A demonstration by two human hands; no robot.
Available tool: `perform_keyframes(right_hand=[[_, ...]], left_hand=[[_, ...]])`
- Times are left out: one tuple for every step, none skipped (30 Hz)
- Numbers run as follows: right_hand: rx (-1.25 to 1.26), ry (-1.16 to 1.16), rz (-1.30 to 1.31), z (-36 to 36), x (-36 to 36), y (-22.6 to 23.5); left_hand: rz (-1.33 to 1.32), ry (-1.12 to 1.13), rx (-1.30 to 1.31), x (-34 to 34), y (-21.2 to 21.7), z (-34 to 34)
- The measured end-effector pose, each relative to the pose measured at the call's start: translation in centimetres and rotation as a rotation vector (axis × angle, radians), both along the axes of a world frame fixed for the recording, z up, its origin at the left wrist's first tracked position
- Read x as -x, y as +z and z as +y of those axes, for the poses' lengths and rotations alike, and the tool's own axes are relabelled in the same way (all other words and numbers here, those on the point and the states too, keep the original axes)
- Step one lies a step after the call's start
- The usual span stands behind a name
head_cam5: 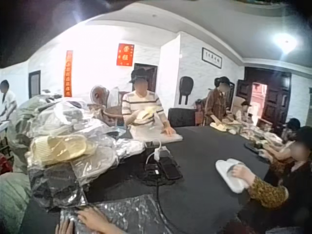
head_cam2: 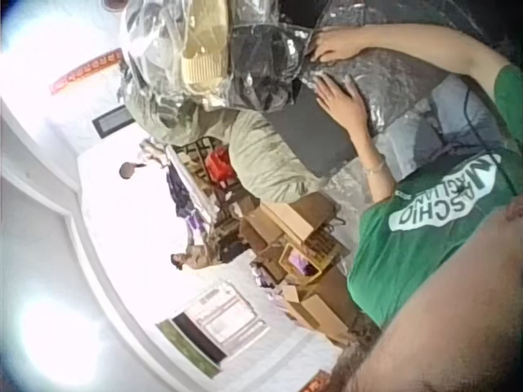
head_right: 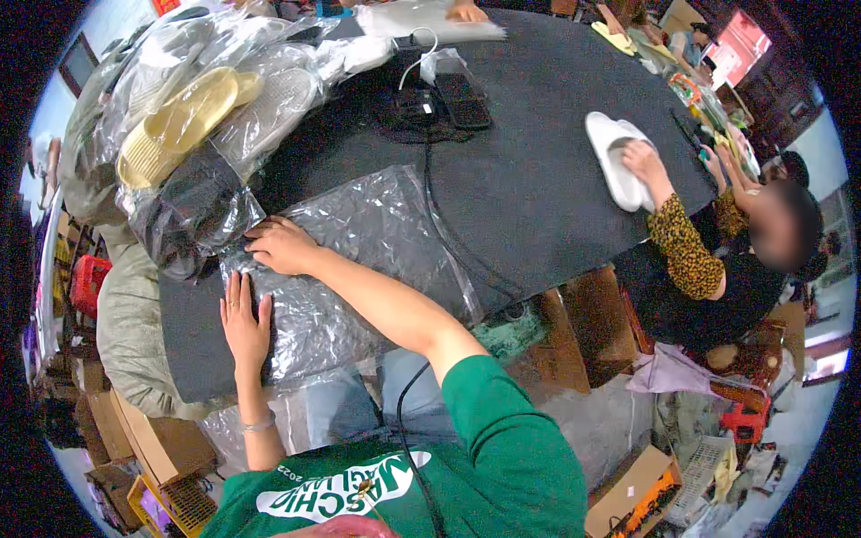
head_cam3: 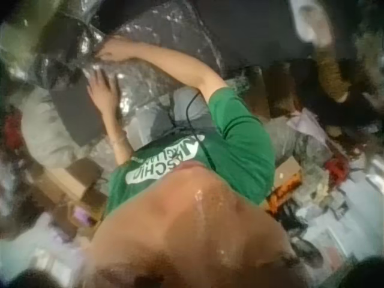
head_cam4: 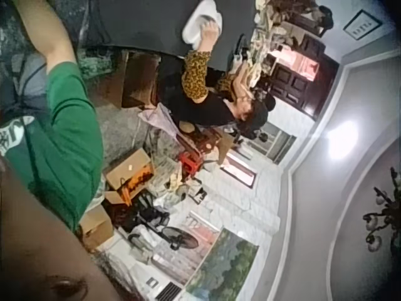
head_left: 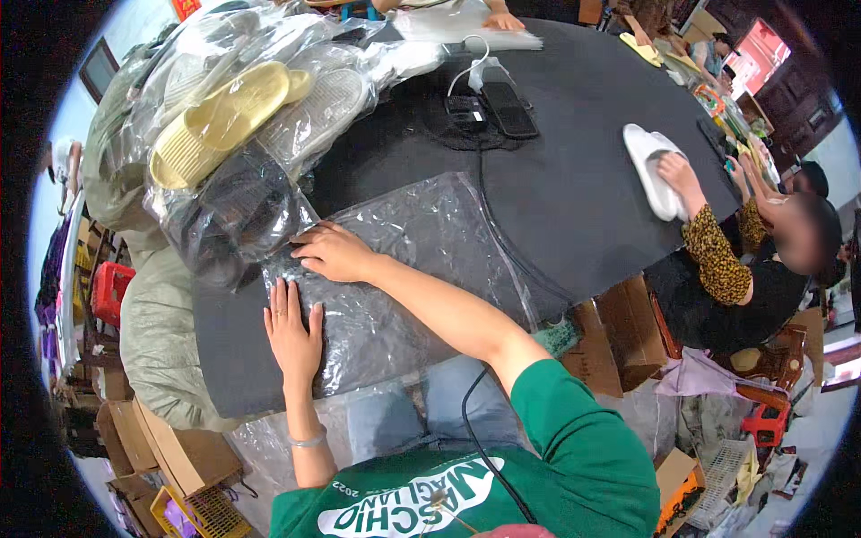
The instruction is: Sort and pack different colored slippers into plastic bags.
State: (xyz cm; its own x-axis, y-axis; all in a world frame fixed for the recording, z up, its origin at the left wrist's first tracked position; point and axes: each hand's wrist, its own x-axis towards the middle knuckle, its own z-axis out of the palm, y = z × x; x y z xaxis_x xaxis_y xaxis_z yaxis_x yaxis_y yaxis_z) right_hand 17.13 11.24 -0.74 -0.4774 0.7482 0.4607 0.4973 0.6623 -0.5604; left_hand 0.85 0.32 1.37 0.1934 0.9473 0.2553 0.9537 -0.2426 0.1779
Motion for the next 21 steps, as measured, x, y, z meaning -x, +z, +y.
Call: perform_keyframes(right_hand=[[0.001, -0.002, 0.015, 0.1, 0.1, -0.1], [-0.002, -0.003, 0.014, 0.0, 0.1, 0.1], [0.006, -0.007, 0.009, -0.2, 0.1, 0.2], [0.013, -0.012, 0.003, -0.3, 0.2, 0.4], [0.019, -0.020, -0.006, -0.2, 0.0, 0.2], [0.021, -0.027, -0.012, -0.1, -0.3, 0.0], [0.012, -0.017, -0.064, 0.0, -1.0, -0.4], [-0.003, 0.006, -0.107, 0.0, -1.0, -0.3], [-0.098, -0.004, -0.057, 0.5, -1.7, -2.2], [-0.106, -0.002, -0.055, 1.2, -1.4, -3.9], [-0.183, 0.037, -0.006, 2.1, -1.0, -5.5], [-0.258, 0.096, 0.052, 2.6, 0.3, -6.2], [-0.116, 0.091, 0.007, 2.1, 1.5, -5.4], [-0.113, 0.089, -0.002, 1.9, 1.0, -5.0], [-0.018, 0.021, -0.009, 1.7, 0.6, -4.7], [0.077, -0.043, -0.014, 1.6, 0.2, -4.4], [0.116, -0.051, -0.028, 1.3, -0.4, -4.0], [0.125, -0.014, -0.027, 0.6, 0.0, -2.8], [0.277, -0.027, -0.039, 0.2, 0.1, -1.7], [0.419, -0.048, -0.053, 0.1, 0.4, -1.0], [0.098, 0.003, 0.007, 0.7, 0.5, -1.8]], left_hand=[[0.032, 0.008, 0.018, -0.1, 0.3, -0.2], [0.065, 0.017, 0.035, 0.0, 0.5, -0.1], [0.159, -0.007, -0.056, -0.2, 0.8, -0.2], [0.158, -0.006, -0.060, -0.3, 1.5, 0.2], [0.103, -0.042, 0.003, -1.1, 3.3, 0.8], [0.047, -0.079, 0.067, -2.1, 5.1, 1.5], [-0.157, -0.118, 0.108, -4.2, 6.6, 2.1], [-0.250, -0.242, 0.036, -5.3, 7.2, 3.0], [-0.288, -0.398, -0.042, -6.8, 7.3, 4.4], [-0.317, -0.539, -0.125, -7.7, 7.0, 5.8], [-0.318, -0.537, -0.133, -8.6, 5.8, 7.4], [-0.377, -0.597, -0.105, -8.5, 4.1, 9.0], [-0.440, -0.644, -0.066, -7.4, 2.4, 10.1], [-0.449, -0.646, -0.065, -7.5, 2.2, 10.7], [-0.520, -0.623, 0.017, -7.4, 2.0, 11.3], [-0.589, -0.595, 0.099, -7.3, 1.7, 11.7], [-0.565, -0.443, 0.254, -7.5, 3.6, 10.5], [-0.568, -0.404, 0.253, -6.6, 3.2, 10.5], [-0.616, -0.419, 0.252, -5.9, 2.3, 11.2], [-0.659, -0.444, 0.244, -5.6, 2.0, 11.6], [-0.640, -0.439, 0.189, -5.9, 2.2, 11.6]])
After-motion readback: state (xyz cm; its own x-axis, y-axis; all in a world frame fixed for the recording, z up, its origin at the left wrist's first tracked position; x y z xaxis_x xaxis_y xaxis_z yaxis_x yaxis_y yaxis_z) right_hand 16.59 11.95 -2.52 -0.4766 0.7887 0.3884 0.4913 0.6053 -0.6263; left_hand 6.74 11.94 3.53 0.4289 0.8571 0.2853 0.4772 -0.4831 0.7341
